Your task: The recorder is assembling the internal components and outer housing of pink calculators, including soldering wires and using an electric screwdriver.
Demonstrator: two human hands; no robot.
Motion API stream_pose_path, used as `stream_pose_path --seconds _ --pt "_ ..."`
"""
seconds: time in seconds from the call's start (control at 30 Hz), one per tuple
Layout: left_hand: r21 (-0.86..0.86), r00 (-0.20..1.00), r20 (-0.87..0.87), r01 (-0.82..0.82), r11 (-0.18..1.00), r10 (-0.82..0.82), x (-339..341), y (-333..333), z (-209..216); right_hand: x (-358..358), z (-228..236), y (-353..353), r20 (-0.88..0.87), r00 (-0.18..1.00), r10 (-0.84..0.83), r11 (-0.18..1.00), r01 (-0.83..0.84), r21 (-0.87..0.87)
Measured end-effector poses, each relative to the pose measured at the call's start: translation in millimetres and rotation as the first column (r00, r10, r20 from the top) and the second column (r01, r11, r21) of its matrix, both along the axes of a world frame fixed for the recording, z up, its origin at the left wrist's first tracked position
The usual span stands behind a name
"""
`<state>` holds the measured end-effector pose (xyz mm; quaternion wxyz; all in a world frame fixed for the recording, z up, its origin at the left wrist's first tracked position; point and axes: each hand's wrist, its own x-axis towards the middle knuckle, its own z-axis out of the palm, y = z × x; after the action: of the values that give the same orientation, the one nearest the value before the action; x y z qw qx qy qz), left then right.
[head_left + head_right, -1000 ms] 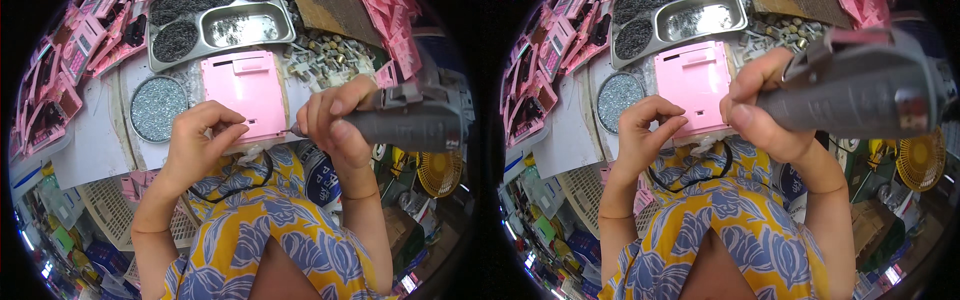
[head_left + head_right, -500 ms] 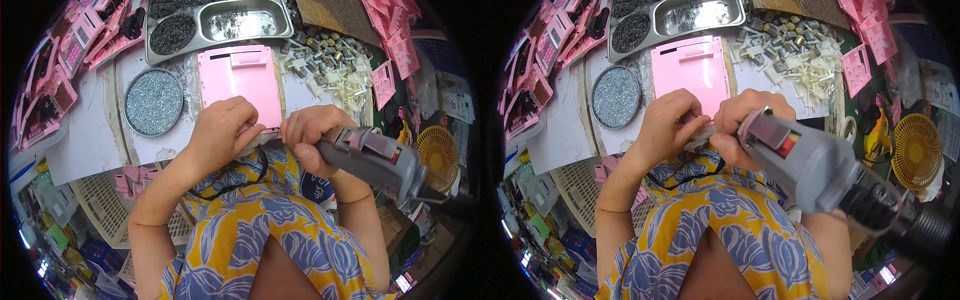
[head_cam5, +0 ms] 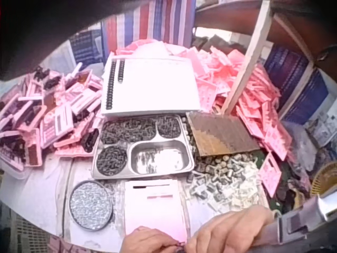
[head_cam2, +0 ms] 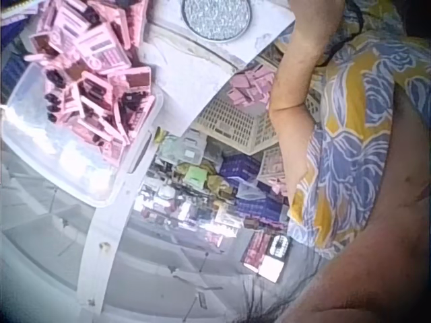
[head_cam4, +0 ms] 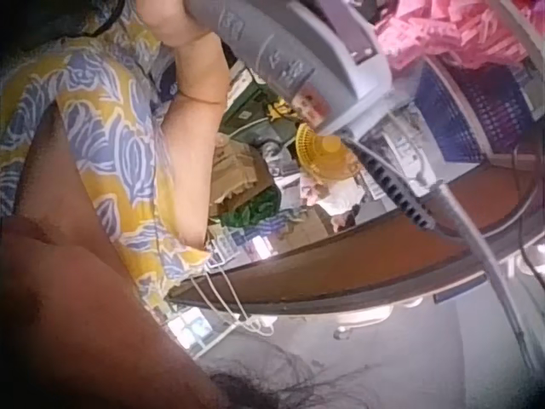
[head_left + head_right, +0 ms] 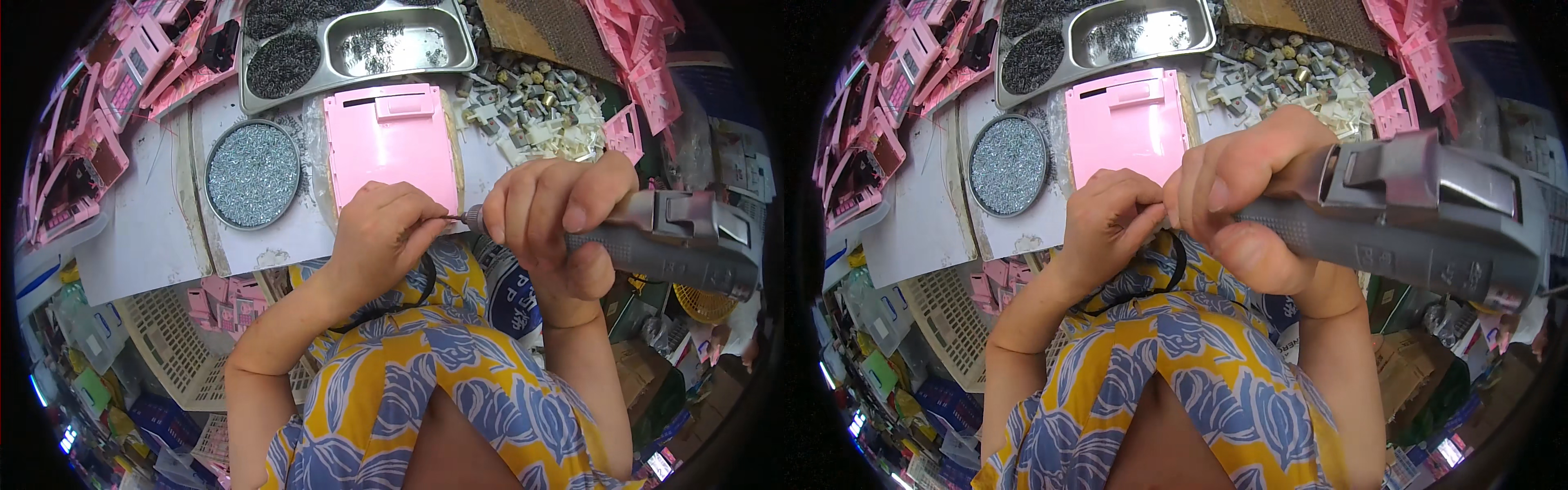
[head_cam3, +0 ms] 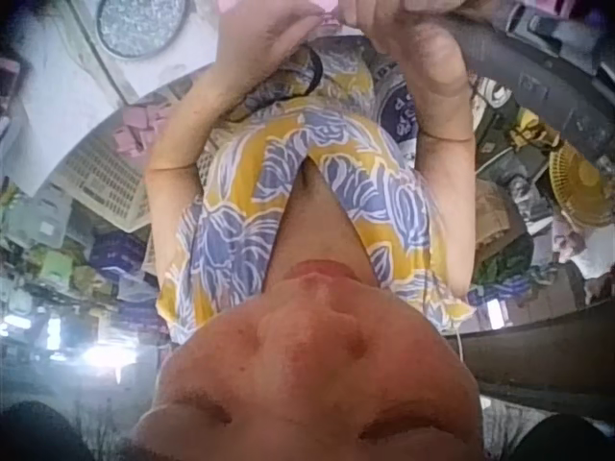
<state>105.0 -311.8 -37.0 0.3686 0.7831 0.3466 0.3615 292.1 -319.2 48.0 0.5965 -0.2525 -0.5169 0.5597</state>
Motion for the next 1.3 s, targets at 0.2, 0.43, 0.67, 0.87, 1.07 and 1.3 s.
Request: stream_pose_path --seconds 0.2,0.43,0.67,0.87,1.07,1.3 --pt "0.281 0.968 -0.029 -0.23 0.932 0.248 -10.1 20.4 5.3 11.0 -15.8 17.3 -0.065 0.998 0.018 0.995 -0.012 0.094" --pt "0.293 0.591 -0.664 -0.358 0.886 0.458 -125.0 55.6 -6.2 15.9 -54.3 52.3 -0.016 0.996 -0.087 0.983 0.088 0.162" --pt "0.34 0.63 -0.537 -0.448 0.827 0.561 -137.4 66.8 -23.3 13.1 -55.0 58.1 0.358 0.931 -0.07 0.989 0.018 0.146" --pt "0.321 0.931 -0.279 -0.141 0.936 0.236 -71.7 50.3 10.8 6.8 -25.5 66.8 0.02 0.999 0.038 0.988 -0.041 0.149" --pt "0.213 0.992 -0.108 -0.046 0.976 0.07 -17.8 37.8 9.7 -2.4 12.0 44.1 0.014 0.991 0.134 0.987 -0.135 0.086" --pt "0.255 0.983 -0.164 -0.038 0.966 0.082 -18.6 37.0 3.2 -6.7 -0.4 42.6 0.036 0.995 0.098 0.992 -0.1 0.073"
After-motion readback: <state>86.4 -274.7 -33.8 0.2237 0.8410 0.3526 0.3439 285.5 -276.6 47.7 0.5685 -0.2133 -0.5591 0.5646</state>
